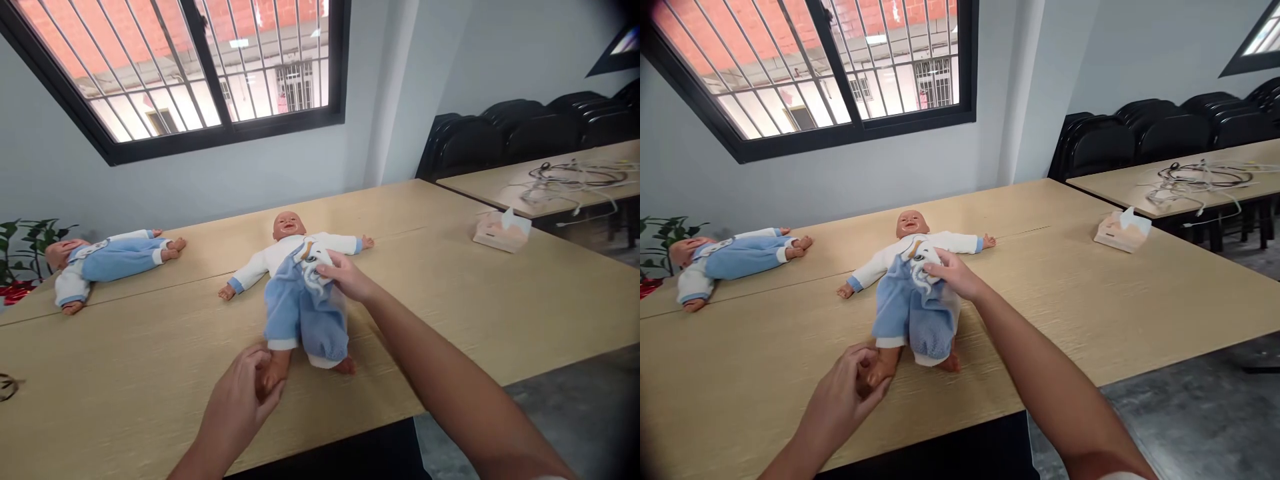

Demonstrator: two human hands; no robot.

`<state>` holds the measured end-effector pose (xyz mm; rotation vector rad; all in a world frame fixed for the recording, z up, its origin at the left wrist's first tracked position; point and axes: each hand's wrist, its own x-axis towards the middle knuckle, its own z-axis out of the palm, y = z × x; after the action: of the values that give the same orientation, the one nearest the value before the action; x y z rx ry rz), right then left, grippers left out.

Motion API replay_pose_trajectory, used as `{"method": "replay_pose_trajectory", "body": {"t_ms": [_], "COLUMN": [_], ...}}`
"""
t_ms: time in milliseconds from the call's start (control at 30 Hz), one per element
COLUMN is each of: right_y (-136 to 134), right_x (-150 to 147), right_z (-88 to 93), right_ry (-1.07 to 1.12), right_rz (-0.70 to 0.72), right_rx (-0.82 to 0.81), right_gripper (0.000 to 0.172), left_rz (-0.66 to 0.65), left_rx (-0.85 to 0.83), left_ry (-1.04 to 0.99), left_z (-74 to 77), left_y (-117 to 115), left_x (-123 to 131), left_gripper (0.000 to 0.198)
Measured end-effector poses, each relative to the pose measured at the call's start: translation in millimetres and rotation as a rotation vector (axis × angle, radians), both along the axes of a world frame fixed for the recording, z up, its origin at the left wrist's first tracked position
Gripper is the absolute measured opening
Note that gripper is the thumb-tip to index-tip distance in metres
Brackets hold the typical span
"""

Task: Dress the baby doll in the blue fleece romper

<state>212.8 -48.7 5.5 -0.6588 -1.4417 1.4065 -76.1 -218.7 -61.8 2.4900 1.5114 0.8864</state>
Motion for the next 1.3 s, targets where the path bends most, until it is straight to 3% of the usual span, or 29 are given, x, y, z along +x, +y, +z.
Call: {"method": "replay_pose_trajectory", "body": {"t_ms": [67, 133, 233, 300, 367, 433, 500, 567, 733, 800, 867, 967, 1067, 1133, 1233, 1300], "right_y": [-10.5, -18.9, -26.4, -27.8, -26.1, -21.4, -15.0, -9.0, -3.1, -2.4, -1.1, 1.1, 0.3, -2.0, -5.2, -6.2], "right_x": [-7.1, -14.1, -22.2, -24.8, -24.1, -18.7, -8.6, 4.1, 23.9, 23.3, 19.6, 12.6, 10.4, 12.7, 16.7, 16.1], "right_z": [5.1, 8.3, 9.9, 9.4, 8.0, 6.8, 7.3, 10.0, 21.2, 22.7, 21.0, 15.2, 13.7, 17.2, 23.9, 24.8], "right_ry": [-0.036, -0.050, -0.073, -0.099, -0.095, -0.063, -0.046, -0.077, -0.375, -0.434, -0.429, -0.331, -0.269, -0.320, -0.552, -0.693], "right_rz": [0.054, 0.107, 0.157, 0.159, 0.159, 0.161, 0.169, 0.194, 0.380, 0.325, 0.102, -0.151, -0.098, -0.030, 0.123, 0.188], "right_rx": [0.031, 0.039, 0.068, 0.088, 0.085, 0.074, 0.052, 0.002, -0.047, 0.055, 0.187, 0.287, 0.245, 0.219, 0.180, 0.186], "right_gripper": [0.039, 0.038, 0.036, 0.036, 0.039, 0.045, 0.049, 0.052, 0.048, 0.039, 0.035, 0.032, 0.032, 0.039, 0.051, 0.039], "left_rz": [-0.045, -0.104, -0.119, -0.169, -0.273, -0.367, -0.430, -0.436, -0.310, -0.309, -0.347, -0.418, -0.442, -0.438, -0.425, -0.454], "left_rx": [-0.088, -0.107, 0.050, 0.105, -0.007, -0.218, -0.403, -0.487, -0.524, -0.572, -0.576, -0.528, -0.540, -0.558, -0.551, -0.589], "left_ry": [-0.008, -0.030, -0.101, -0.129, -0.127, -0.130, -0.177, -0.300, -0.713, -0.808, -0.831, -0.624, -0.322, -0.260, -0.400, -0.557], "left_z": [7.7, 25.1, 62.0, 85.8, 103.4, 112.5, 112.3, 103.8, 68.8, 61.3, 61.7, 73.9, 88.0, 92.5, 91.5, 90.1], "left_y": [0.1, 10.3, 47.1, 81.2, 115.2, 143.2, 163.1, 176.7, 195.2, 197.0, 194.9, 185.7, 177.1, 176.8, 183.8, 188.9], "left_x": [-4.0, -9.2, -6.9, 5.6, 23.2, 38.7, 46.7, 46.0, 34.5, 36.0, 41.9, 55.4, 67.1, 68.9, 60.8, 53.0], "left_gripper": [0.043, 0.049, 0.053, 0.074, 0.106, 0.107, 0.080, 0.058, 0.067, 0.071, 0.075, 0.082, 0.070, 0.052, 0.051, 0.068]}}
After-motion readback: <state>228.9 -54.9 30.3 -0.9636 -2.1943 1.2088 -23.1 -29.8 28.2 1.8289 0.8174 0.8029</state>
